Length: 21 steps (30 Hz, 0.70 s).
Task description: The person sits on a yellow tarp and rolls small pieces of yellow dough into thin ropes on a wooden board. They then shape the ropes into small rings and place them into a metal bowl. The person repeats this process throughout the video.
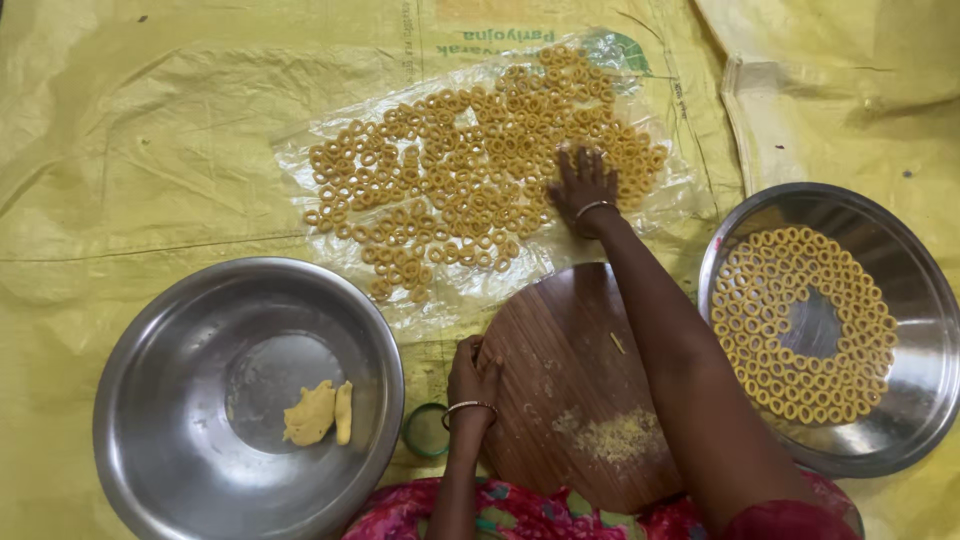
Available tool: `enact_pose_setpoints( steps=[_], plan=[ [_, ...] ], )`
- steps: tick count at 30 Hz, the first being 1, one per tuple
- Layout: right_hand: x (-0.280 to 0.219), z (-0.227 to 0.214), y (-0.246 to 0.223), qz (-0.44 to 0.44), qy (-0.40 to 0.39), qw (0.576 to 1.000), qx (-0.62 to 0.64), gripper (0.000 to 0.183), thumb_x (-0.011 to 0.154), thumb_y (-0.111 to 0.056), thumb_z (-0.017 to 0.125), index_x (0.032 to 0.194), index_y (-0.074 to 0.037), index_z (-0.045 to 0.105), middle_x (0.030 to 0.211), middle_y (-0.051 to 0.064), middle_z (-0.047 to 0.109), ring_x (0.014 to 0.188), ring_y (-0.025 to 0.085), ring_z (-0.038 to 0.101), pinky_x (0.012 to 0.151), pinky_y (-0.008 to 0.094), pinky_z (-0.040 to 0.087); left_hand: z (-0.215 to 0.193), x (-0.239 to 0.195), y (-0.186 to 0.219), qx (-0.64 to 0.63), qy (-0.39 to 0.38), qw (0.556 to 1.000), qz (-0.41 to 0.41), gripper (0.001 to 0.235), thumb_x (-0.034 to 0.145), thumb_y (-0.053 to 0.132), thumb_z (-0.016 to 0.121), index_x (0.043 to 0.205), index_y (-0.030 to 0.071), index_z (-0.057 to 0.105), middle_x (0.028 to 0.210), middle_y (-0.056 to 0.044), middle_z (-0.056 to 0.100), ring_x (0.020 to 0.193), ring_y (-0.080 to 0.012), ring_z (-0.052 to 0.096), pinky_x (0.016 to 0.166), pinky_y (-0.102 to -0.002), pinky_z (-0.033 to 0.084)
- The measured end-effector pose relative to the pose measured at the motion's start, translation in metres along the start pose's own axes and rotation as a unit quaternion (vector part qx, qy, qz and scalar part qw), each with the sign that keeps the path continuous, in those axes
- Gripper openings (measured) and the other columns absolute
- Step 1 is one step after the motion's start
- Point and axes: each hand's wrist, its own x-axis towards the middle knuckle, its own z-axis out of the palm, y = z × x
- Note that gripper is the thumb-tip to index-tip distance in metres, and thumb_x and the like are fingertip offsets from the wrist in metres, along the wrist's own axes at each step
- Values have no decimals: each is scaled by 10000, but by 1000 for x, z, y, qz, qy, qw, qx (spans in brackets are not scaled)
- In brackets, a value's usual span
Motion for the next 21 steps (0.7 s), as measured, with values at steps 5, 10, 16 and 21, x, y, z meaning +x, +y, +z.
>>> enact_pose_setpoints(
  steps=[5,10,16,21],
  plan=[
    [6,1,24,-23,31,999,17,629,1083,-547,351,1617,-256,191,1691,137,149,1554,366,106,1237,607,127,2,1,-5,-20,-5,1000,15,455,894,155,719,1303,52,551,1294,-183,672,1217,-314,652,1004,-396,510],
    [26,9,64,3,174,978,110,465,1181,-497,342,1538,-230,473,1639,98,420,1529,300,379,1315,457,311,5,3,-9,-13,1,1000,15,450,900,159,727,1302,45,558,1323,-194,655,1259,-315,621,1026,-402,491],
    [36,14,75,-99,312,943,-58,538,1015,-357,561,1418,-1,575,1433,303,521,1316,506,468,1069,658,352,5,4,-7,-28,-6,999,21,445,902,165,714,1302,49,558,1295,-187,675,1242,-309,650,1027,-390,507],
    [61,-6,64,51,158,984,68,476,1165,-453,367,1523,-153,458,1663,117,401,1496,309,378,1269,471,307,3,3,-4,-11,-10,1000,0,453,907,177,722,1310,52,557,1299,-181,668,1231,-312,642,1012,-394,505]
  ],
)
